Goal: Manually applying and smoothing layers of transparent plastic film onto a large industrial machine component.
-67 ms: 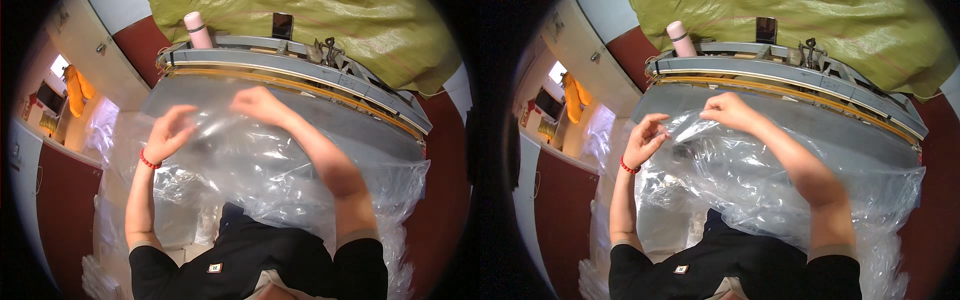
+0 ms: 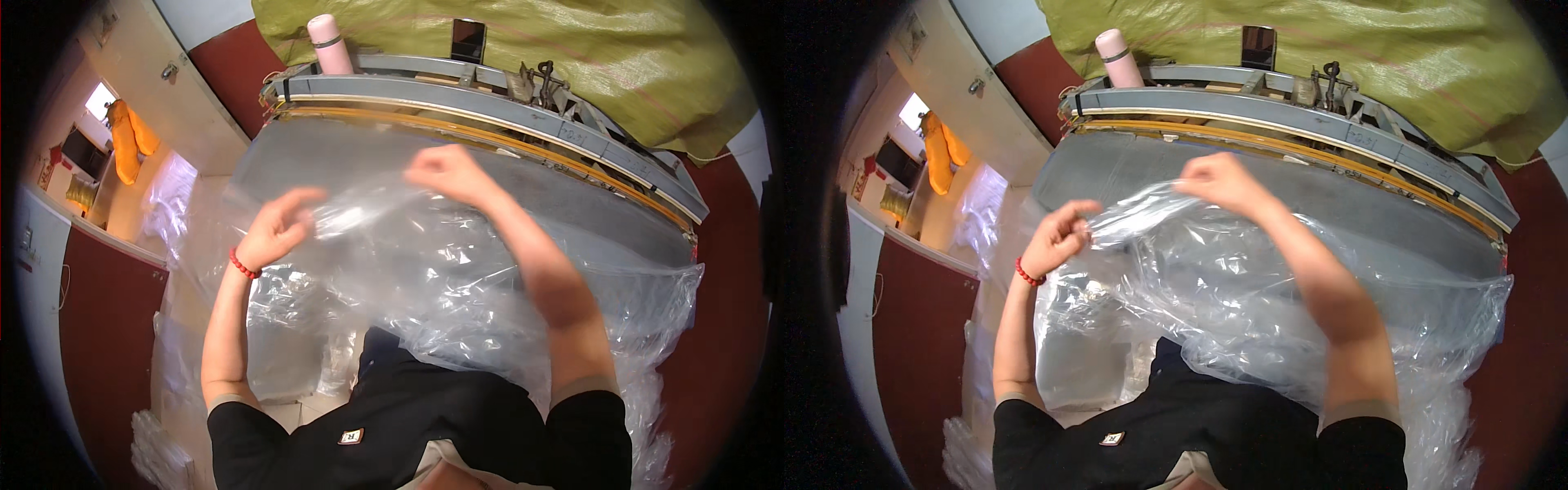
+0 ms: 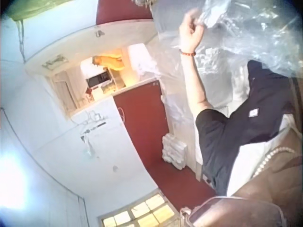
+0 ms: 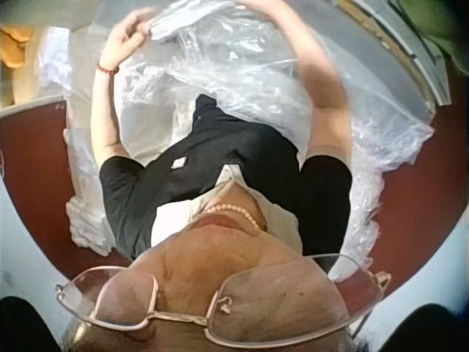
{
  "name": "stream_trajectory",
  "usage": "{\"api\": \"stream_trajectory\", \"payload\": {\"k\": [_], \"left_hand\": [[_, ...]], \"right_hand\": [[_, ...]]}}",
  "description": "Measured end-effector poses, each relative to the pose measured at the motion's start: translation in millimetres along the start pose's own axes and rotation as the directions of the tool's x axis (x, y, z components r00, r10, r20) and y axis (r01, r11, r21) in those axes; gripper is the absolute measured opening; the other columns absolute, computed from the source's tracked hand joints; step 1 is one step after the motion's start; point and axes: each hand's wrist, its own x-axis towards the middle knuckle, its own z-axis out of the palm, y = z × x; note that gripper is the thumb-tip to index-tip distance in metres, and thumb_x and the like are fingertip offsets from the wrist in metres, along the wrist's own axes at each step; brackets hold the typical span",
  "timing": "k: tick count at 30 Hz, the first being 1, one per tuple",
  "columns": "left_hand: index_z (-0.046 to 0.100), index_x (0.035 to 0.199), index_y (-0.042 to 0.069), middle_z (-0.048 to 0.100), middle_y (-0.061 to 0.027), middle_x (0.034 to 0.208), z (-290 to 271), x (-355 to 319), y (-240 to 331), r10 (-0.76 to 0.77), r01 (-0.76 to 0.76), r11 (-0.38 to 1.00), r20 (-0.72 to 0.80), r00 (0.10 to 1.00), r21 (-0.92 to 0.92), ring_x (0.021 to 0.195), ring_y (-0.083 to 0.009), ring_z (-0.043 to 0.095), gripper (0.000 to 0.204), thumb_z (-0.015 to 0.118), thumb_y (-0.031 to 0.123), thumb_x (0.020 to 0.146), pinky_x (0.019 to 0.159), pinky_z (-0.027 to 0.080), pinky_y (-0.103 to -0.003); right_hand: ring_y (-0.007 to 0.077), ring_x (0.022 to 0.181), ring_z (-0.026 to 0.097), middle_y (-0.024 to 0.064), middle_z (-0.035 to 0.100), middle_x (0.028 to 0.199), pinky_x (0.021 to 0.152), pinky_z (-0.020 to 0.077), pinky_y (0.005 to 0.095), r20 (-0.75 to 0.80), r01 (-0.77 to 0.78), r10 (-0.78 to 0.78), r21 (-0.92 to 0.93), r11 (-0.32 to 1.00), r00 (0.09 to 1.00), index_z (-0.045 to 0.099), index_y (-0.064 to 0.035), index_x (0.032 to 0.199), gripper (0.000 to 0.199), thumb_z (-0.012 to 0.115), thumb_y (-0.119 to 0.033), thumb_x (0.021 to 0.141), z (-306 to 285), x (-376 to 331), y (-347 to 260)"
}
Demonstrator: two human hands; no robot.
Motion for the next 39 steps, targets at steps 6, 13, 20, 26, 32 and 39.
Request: {"api": "stream_trajectory", "payload": {"k": [6,13,20,26,32,39], "left_hand": [[0.056,0.079,0.002,0.058,-0.0053,0.066,52.1,-52.6,-107.6,-0.366,0.301,0.929,0.415,0.833,0.216,0.062,-0.0105,0.054,0.013,0.046,0.002,0.071,0.057,0.043,-0.026],[0.058,0.093,0.0,0.062,-0.0117,0.085,-80.5,-55.0,-196.6,-0.611,0.509,0.779,0.261,0.747,0.365,0.075,-0.0208,0.059,0.027,0.057,-0.002,0.066,0.062,0.05,-0.033],[0.056,0.095,0.0,0.06,-0.0132,0.095,-184.3,51.4,-58.7,0.736,0.42,0.477,-0.612,0.29,0.772,0.081,-0.0269,0.056,0.028,0.06,0.006,0.067,0.07,0.045,-0.032],[0.046,0.116,0.003,0.048,-0.0148,0.117,-107.1,124.2,-167.6,0.326,0.141,0.683,-0.472,0.819,0.717,0.105,-0.0273,0.046,0.045,0.057,0.025,0.079,0.09,0.035,-0.033],[0.036,0.128,0.018,0.036,-0.0064,0.132,-124.4,128.5,-222.7,-0.052,0.457,0.487,-0.497,0.866,0.744,0.123,-0.0265,0.029,0.053,0.039,0.047,0.085,0.101,0.023,-0.037],[0.047,0.118,0.012,0.049,-0.0094,0.118,-117.7,157.7,-207.1,0.107,0.502,0.419,-0.59,0.8,0.756,0.106,-0.0269,0.047,0.049,0.045,0.046,0.083,0.089,0.035,-0.038]], "right_hand": [[0.0083,0.061,0.051,0.0012,0.059,0.066,0.057,0.0414,0.0235,-0.686,-0.52,0.299,-0.135,0.844,0.663,0.063,-0.0046,0.071,0.017,0.067,-0.021,0.07,-141.2,-173.0,106.1],[0.0133,0.071,0.055,0.0063,0.063,0.076,0.068,0.0427,0.0271,-0.992,-0.85,0.119,0.097,0.518,-0.041,0.064,-0.0001,0.08,0.034,0.066,-0.033,0.072,-294.0,-573.2,116.8],[0.0194,0.066,0.055,0.0109,0.062,0.072,0.064,0.0428,0.0334,-0.96,-0.949,-0.032,0.269,0.164,-0.278,0.063,0.0013,0.078,0.042,0.061,-0.04,0.073,-285.8,-642.7,69.6],[0.0229,0.07,0.057,0.0126,0.063,0.079,0.067,0.0435,0.0355,-0.962,-0.934,0.041,0.273,0.232,-0.271,0.065,-0.0035,0.081,0.036,0.064,-0.038,0.069,-286.3,-555.9,117.9],[0.0322,0.091,0.057,0.014,0.06,0.097,0.074,0.0448,0.0427,-0.918,-0.913,-0.011,0.396,-0.101,-0.397,0.061,-0.0106,0.093,0.032,0.055,-0.037,0.075,-276.9,-503.6,131.5],[0.0317,0.088,0.058,0.0157,0.061,0.09,0.072,0.0459,0.0422,-0.9,-0.894,-0.062,0.436,-0.099,-0.432,0.059,-0.0062,0.089,0.027,0.053,-0.03,0.079,-279.8,-515.2,130.9]]}}
